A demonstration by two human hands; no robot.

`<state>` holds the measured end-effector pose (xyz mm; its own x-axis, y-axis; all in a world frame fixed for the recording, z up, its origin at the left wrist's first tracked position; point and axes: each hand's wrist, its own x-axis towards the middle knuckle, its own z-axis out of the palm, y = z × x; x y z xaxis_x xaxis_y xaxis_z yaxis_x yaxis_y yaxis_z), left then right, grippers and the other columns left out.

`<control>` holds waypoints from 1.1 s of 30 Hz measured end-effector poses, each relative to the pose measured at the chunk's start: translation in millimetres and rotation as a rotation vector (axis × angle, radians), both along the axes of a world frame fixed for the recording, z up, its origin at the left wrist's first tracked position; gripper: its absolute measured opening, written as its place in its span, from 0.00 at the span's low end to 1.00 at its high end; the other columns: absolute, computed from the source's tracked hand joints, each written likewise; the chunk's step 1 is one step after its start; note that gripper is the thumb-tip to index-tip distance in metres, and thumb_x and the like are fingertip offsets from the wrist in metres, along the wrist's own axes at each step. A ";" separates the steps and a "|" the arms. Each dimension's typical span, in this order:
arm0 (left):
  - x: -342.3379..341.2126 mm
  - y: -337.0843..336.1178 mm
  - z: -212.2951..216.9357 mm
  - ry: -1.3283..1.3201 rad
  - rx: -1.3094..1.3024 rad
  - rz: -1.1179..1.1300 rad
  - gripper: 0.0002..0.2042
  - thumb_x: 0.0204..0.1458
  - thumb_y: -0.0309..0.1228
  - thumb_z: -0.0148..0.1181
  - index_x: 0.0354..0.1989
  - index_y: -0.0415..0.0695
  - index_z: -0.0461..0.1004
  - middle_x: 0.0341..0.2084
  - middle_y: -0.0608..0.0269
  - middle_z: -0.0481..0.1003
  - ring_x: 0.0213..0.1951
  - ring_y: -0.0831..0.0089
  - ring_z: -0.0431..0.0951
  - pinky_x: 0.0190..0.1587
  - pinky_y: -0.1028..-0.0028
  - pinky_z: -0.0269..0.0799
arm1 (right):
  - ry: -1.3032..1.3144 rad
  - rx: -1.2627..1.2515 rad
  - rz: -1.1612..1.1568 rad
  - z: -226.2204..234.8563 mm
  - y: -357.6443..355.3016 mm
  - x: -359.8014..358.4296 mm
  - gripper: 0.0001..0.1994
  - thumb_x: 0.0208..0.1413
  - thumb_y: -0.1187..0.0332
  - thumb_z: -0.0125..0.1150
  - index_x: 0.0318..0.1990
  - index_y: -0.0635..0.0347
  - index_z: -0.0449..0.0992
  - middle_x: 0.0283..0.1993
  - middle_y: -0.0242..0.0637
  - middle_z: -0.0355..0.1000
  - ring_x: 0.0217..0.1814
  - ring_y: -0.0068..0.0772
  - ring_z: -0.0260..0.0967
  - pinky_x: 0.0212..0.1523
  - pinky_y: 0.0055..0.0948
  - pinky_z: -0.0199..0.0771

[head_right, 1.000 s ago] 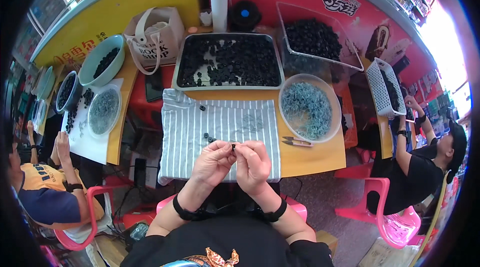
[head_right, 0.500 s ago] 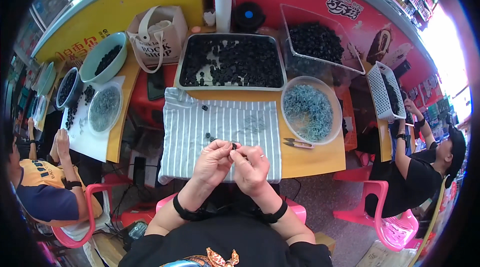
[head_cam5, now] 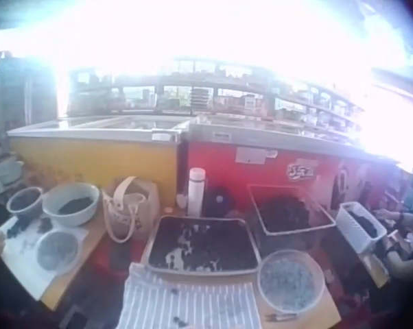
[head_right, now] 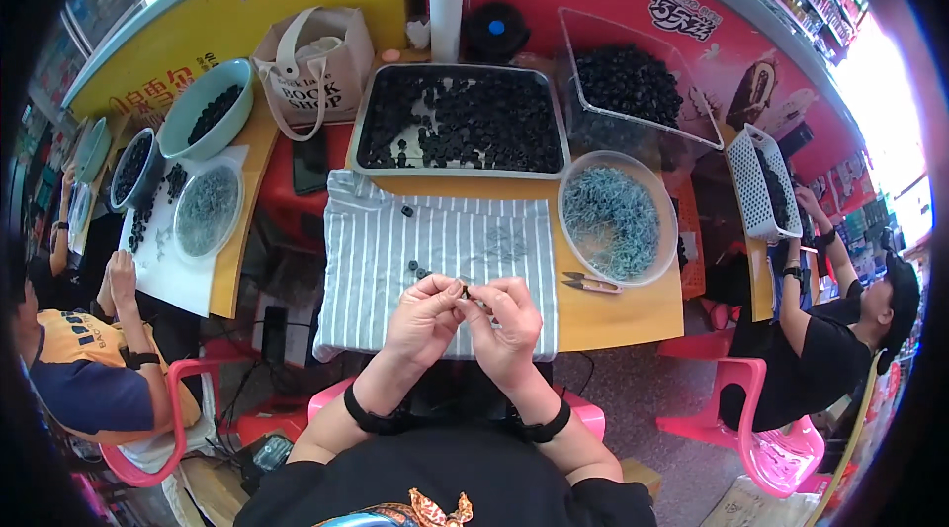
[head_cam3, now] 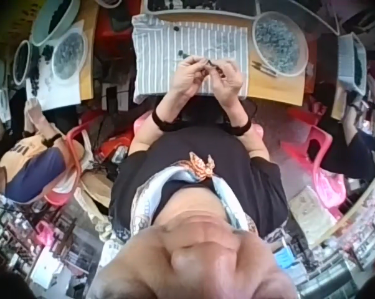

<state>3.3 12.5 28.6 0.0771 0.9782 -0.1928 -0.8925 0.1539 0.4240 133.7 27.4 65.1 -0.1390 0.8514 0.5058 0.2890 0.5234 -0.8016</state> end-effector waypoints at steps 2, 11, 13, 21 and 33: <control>-0.7 -0.3 5.2 0.003 -0.014 -0.012 0.05 0.59 0.24 0.60 0.41 0.38 0.76 0.36 0.58 0.80 0.40 0.71 0.81 0.44 0.72 0.76 | -0.030 0.054 0.010 5.1 3.0 2.6 0.13 0.46 0.84 0.68 0.41 0.63 0.78 0.41 0.39 0.71 0.35 0.27 0.71 0.37 0.25 0.74; 4.1 -1.1 12.5 0.286 0.073 -0.027 0.11 0.63 0.25 0.55 0.51 0.37 0.76 0.40 0.58 0.80 0.39 0.75 0.81 0.43 0.75 0.74 | 0.149 -0.174 0.166 -2.0 8.6 21.9 0.14 0.49 0.84 0.65 0.45 0.64 0.79 0.45 0.40 0.72 0.42 0.27 0.72 0.42 0.26 0.74; 3.3 1.1 18.9 0.621 0.076 0.044 0.07 0.59 0.25 0.59 0.44 0.39 0.79 0.37 0.60 0.80 0.36 0.73 0.78 0.41 0.74 0.72 | 0.225 -0.301 0.147 -6.6 11.6 34.0 0.12 0.49 0.84 0.64 0.43 0.65 0.79 0.39 0.36 0.75 0.40 0.25 0.72 0.40 0.24 0.72; 23.1 -0.3 17.8 1.974 0.489 0.232 0.11 0.45 0.22 0.66 0.39 0.39 0.78 0.40 0.54 0.73 0.45 0.52 0.69 0.48 0.61 0.68 | -0.494 -0.101 -0.088 -29.1 9.9 67.3 0.09 0.45 0.75 0.66 0.36 0.64 0.79 0.31 0.43 0.69 0.34 0.50 0.69 0.36 0.42 0.69; 25.9 -12.4 0.9 1.878 0.832 0.130 0.11 0.39 0.16 0.57 0.35 0.34 0.76 0.39 0.52 0.75 0.40 0.55 0.72 0.42 0.65 0.72 | -0.351 -0.056 -0.111 -35.3 8.7 69.5 0.10 0.45 0.79 0.67 0.37 0.62 0.80 0.32 0.41 0.69 0.35 0.43 0.70 0.35 0.37 0.70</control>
<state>29.2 0.2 29.5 0.2951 0.8361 0.4625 0.6364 -0.5330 0.5576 203.2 36.1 29.8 -0.2012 0.8958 0.3963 0.6040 0.4320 -0.6698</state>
